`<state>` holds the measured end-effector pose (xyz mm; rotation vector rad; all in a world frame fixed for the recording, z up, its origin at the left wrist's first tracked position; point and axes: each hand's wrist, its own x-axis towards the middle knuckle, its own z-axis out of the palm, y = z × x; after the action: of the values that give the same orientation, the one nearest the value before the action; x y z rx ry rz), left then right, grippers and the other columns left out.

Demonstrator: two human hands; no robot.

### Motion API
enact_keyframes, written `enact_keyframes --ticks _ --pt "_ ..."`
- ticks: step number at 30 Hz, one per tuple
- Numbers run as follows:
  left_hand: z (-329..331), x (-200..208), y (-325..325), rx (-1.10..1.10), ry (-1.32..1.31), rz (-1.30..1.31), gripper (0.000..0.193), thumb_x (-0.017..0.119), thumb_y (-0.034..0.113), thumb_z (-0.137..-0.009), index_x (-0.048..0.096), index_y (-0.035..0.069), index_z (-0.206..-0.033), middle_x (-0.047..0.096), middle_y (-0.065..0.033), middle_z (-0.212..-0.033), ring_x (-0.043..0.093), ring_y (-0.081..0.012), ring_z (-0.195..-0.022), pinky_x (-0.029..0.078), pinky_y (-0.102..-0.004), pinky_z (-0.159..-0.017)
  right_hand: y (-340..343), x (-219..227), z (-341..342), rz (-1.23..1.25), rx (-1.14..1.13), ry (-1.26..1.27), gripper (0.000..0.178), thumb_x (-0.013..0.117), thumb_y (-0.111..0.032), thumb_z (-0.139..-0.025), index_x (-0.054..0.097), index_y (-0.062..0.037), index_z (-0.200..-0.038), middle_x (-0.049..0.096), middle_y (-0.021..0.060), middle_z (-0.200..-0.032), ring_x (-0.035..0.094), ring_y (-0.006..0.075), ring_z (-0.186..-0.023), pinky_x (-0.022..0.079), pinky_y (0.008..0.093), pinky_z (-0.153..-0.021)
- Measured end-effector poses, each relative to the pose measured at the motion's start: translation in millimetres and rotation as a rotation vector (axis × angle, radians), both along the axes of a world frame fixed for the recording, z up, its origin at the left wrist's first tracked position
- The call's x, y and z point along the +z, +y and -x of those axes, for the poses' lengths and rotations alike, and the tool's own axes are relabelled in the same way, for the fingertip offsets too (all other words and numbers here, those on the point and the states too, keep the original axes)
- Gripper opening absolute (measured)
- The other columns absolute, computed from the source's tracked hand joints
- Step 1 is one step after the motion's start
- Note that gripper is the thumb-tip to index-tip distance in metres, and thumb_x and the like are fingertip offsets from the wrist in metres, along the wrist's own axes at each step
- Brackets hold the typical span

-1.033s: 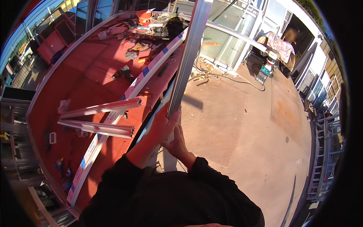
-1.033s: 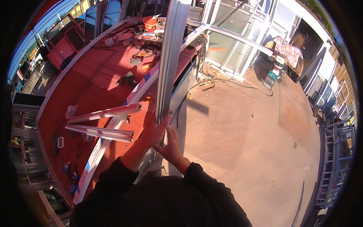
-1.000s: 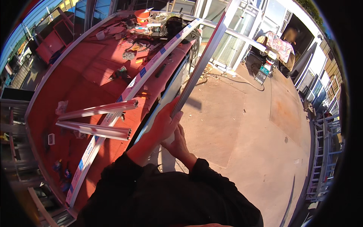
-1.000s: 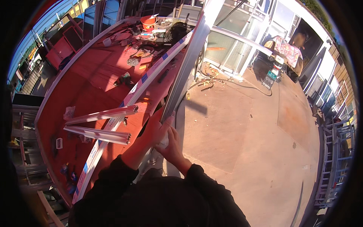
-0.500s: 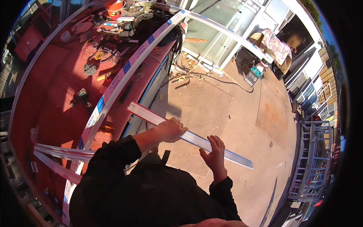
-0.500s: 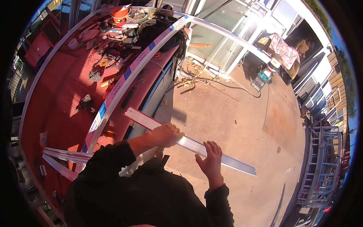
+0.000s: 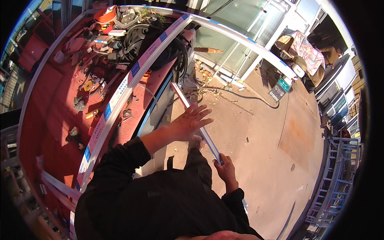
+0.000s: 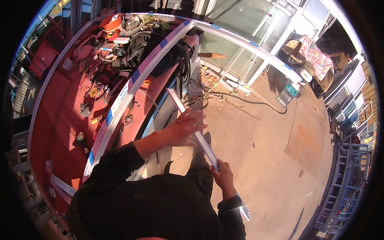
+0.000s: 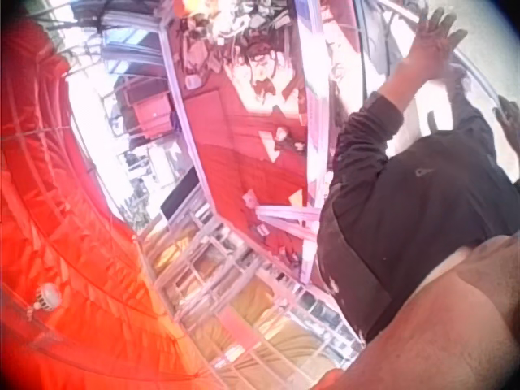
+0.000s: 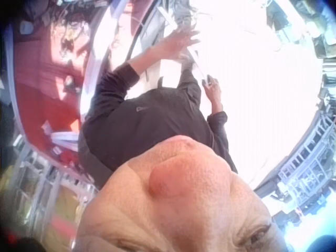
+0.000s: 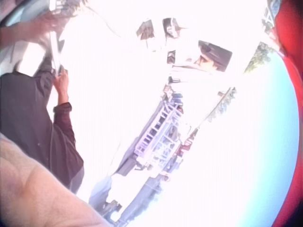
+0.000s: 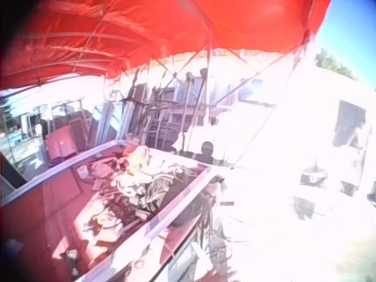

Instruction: The person cuts aluminum profiles with a chop saw, carries them to a workbench, and assembles a rectangular frame using a tape measure, marker, and cordless drill. They position and fasten the profiles together to form the frame structure.

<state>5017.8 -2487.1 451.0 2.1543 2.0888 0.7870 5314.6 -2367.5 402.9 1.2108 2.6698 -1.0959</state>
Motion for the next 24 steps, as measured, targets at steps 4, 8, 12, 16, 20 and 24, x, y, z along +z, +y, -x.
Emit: enact_keyframes --ticks 4,8,12,16,20,24 --pt "51 -17 116 0.579 -0.808 -0.373 0.078 0.081 0.036 -0.081 0.044 0.003 -0.143 0.047 -0.0165 -0.145 0.044 -0.0311 -0.136 0.031 -0.0392 -0.116 112 -5 54 0.072 -0.003 0.028 0.041 0.066 -0.033 -0.090 0.067 -0.0033 -0.118 0.063 0.0213 -0.088 0.064 0.0320 -0.081 0.050 0.0412 -0.073" --pt "95 -28 223 0.772 -1.529 -0.471 0.068 0.067 0.048 -0.093 0.048 -0.001 -0.135 0.059 -0.0117 -0.124 0.055 -0.0205 -0.115 0.041 -0.0321 -0.099 200 17 110 0.345 0.042 0.124 0.034 0.060 -0.032 -0.093 0.065 -0.0001 -0.104 0.057 0.0165 -0.076 0.058 0.0230 -0.070 0.045 0.0371 -0.066" --pt "157 -21 310 0.911 -1.720 -0.566 0.058 0.062 0.049 -0.096 0.054 0.001 -0.127 0.058 -0.0050 -0.104 0.053 -0.0149 -0.093 0.044 -0.0327 -0.083 264 45 169 0.480 0.145 0.100 0.035 0.059 -0.036 -0.095 0.062 -0.0011 -0.094 0.049 0.0081 -0.067 0.055 0.0154 -0.070 0.044 0.0328 -0.062" --pt "231 -24 372 0.999 -1.710 -0.697 0.052 0.062 0.045 -0.096 0.056 0.001 -0.124 0.059 -0.0052 -0.102 0.053 -0.0149 -0.091 0.044 -0.0325 -0.081 323 61 229 0.594 0.137 0.022 0.043 0.060 -0.043 -0.096 0.065 -0.0020 -0.104 0.054 0.0026 -0.073 0.054 0.0121 -0.069 0.044 0.0294 -0.062" --pt "302 -36 424 1.027 -1.837 -0.846 0.046 0.063 0.038 -0.096 0.057 0.001 -0.123 0.059 -0.0047 -0.099 0.053 -0.0155 -0.088 0.044 -0.0337 -0.082 384 63 283 0.580 0.169 -0.055 0.051 0.061 -0.047 -0.096 0.063 -0.0013 -0.117 0.058 0.0014 -0.082 0.058 0.0130 -0.076 0.047 0.0305 -0.067" --pt "367 -47 451 1.094 -1.870 -0.850 0.042 0.062 0.037 -0.097 0.057 0.003 -0.121 0.058 -0.0029 -0.096 0.052 -0.0144 -0.085 0.043 -0.0328 -0.079 441 58 324 0.523 0.244 -0.082 0.051 0.057 -0.045 -0.098 0.064 0.0023 -0.114 0.059 0.0034 -0.086 0.060 0.0161 -0.082 0.048 0.0338 -0.076"
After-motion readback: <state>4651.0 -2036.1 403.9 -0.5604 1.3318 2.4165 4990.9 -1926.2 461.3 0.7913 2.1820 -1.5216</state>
